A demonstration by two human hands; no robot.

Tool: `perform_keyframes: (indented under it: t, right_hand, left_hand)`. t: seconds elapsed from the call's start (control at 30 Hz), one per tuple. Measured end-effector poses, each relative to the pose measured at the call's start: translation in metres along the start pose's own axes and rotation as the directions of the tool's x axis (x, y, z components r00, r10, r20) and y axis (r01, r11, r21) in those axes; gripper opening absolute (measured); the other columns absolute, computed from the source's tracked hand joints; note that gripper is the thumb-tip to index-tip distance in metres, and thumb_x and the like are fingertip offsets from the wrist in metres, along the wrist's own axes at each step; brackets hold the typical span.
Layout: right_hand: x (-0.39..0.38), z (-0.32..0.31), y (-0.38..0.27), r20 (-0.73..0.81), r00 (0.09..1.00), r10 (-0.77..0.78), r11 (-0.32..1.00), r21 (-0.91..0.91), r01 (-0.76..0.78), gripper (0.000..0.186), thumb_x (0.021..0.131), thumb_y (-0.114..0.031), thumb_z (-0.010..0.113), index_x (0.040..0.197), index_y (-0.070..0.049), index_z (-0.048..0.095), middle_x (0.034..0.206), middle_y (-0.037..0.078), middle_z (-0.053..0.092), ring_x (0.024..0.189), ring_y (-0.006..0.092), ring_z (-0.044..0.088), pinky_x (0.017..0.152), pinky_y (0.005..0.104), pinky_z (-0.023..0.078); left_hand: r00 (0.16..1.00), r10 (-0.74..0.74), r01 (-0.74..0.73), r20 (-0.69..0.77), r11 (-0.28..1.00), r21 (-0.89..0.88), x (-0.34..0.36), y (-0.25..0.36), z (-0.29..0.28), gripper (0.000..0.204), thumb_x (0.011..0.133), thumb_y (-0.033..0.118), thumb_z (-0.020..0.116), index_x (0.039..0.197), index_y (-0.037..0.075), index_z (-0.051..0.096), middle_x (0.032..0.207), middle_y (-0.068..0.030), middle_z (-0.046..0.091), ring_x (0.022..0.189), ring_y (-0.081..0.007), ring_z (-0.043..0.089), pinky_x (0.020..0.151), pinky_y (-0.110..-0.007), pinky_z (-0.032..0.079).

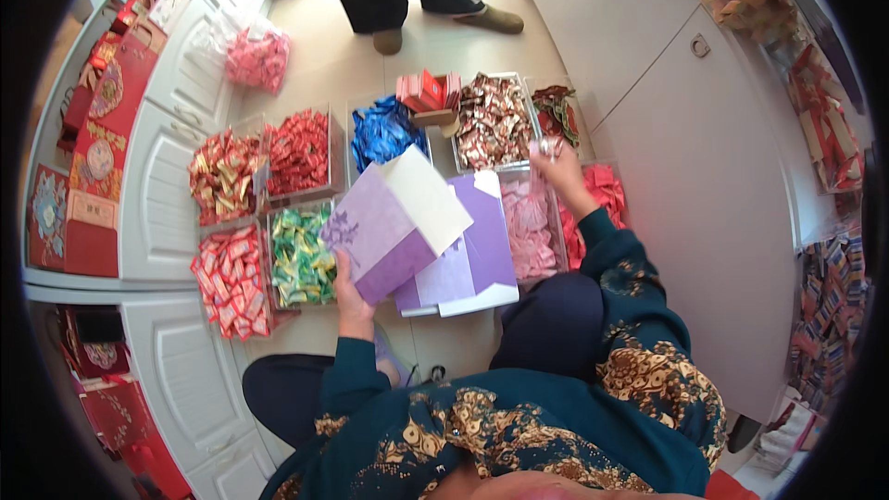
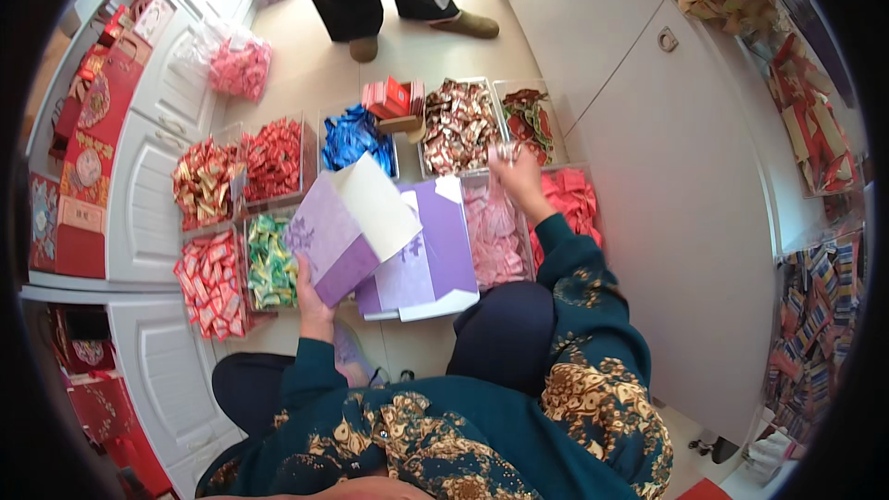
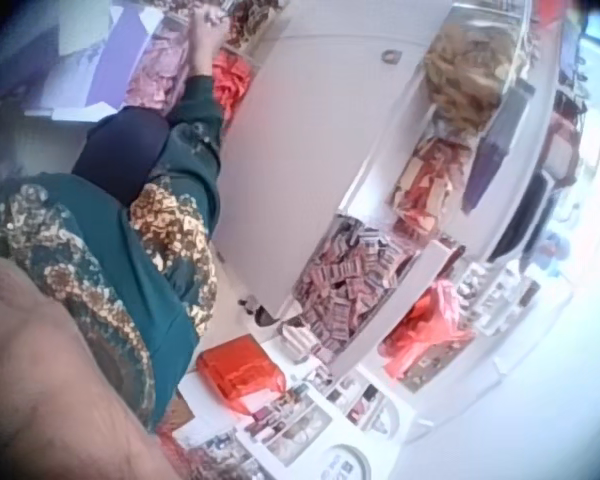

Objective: The person sits on the floor and packs small purple gift boxes with tissue paper and individually wrapped candies. They open the boxes, place tissue paper inside, add candies from nearby bins, and close the boxes.

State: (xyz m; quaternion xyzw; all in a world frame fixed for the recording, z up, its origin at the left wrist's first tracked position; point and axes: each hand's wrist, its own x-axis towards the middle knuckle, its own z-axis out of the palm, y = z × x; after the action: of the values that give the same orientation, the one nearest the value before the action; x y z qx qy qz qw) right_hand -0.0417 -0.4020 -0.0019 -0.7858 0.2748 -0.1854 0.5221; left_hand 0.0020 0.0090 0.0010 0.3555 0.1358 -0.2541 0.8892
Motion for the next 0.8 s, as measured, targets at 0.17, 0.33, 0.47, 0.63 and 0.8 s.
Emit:
perform_keyframes:
  t: [0.17, 0.33, 0.47, 0.63, 0.8]
  right_hand:
    - [-0.023, -0.006, -0.132, 0.533, 0.846, 0.033, 0.831, 0.455, -0.319, 0.017, 0.087, -0.014, 0.064, 0.098, -0.003, 0.057, 0.083, 0.002, 0.061, 0.071, 0.0115, 0.061, 0.063, 0.0277, 0.053]
    - [-0.017, 0.020, -0.175, 0.472, 0.791, -0.389, 0.921, 0.185, 0.342, 0.059, 0.086, -0.017, 0.066, 0.135, 0.001, 0.038, 0.123, 0.015, 0.055, 0.109, 0.0202, 0.056, 0.091, 0.0316, 0.046]
    - [0.063, 0.049, -0.143, 0.377, 0.904, -0.203, 0.971, -0.039, 0.234, 0.038, 0.079, -0.023, 0.071, 0.109, 0.000, 0.064, 0.095, 0.013, 0.069, 0.086, 0.0196, 0.066, 0.080, 0.0319, 0.051]
    - [0.130, 0.107, -0.105, 0.363, 0.896, -0.255, 0.874, -0.310, 0.374, 0.047, 0.075, -0.026, 0.074, 0.112, 0.001, 0.062, 0.103, 0.015, 0.068, 0.094, 0.0242, 0.066, 0.084, 0.0328, 0.050]
    - [0.185, 0.161, -0.083, 0.402, 0.897, -0.185, 0.676, -0.610, 0.413, 0.073, 0.071, -0.040, 0.076, 0.131, -0.008, 0.048, 0.121, 0.017, 0.059, 0.113, 0.0318, 0.056, 0.095, 0.0416, 0.044]
  left_hand:
    - [0.998, -0.017, 0.019, 0.065, 1.000, -0.020, 0.001, -0.013, -0.001, 0.057, 0.091, 0.037, 0.060, 0.133, 0.004, 0.043, 0.129, -0.0112, 0.054, 0.117, -0.0265, 0.053, 0.100, -0.040, 0.043]
    - [0.999, -0.020, 0.025, 0.047, 0.995, -0.096, -0.004, -0.007, 0.013, 0.055, 0.093, 0.041, 0.055, 0.134, 0.005, 0.043, 0.125, -0.0118, 0.056, 0.113, -0.0269, 0.055, 0.097, -0.042, 0.046]
    - [0.990, 0.034, -0.025, 0.139, 0.997, -0.067, 0.030, 0.040, 0.023, 0.053, 0.094, 0.044, 0.051, 0.129, 0.005, 0.048, 0.122, -0.0102, 0.058, 0.112, -0.0244, 0.056, 0.097, -0.037, 0.046]
    - [0.920, 0.323, -0.376, 0.220, 0.888, 0.266, 0.092, 0.179, 0.045, 0.046, 0.096, 0.042, 0.048, 0.126, 0.007, 0.051, 0.107, -0.0043, 0.063, 0.092, -0.0169, 0.061, 0.081, -0.031, 0.051]
    - [0.957, 0.219, -0.269, 0.189, 0.913, 0.308, 0.097, 0.260, 0.029, 0.040, 0.097, 0.040, 0.046, 0.118, 0.008, 0.056, 0.098, -0.0029, 0.065, 0.082, -0.0148, 0.064, 0.074, -0.028, 0.053]
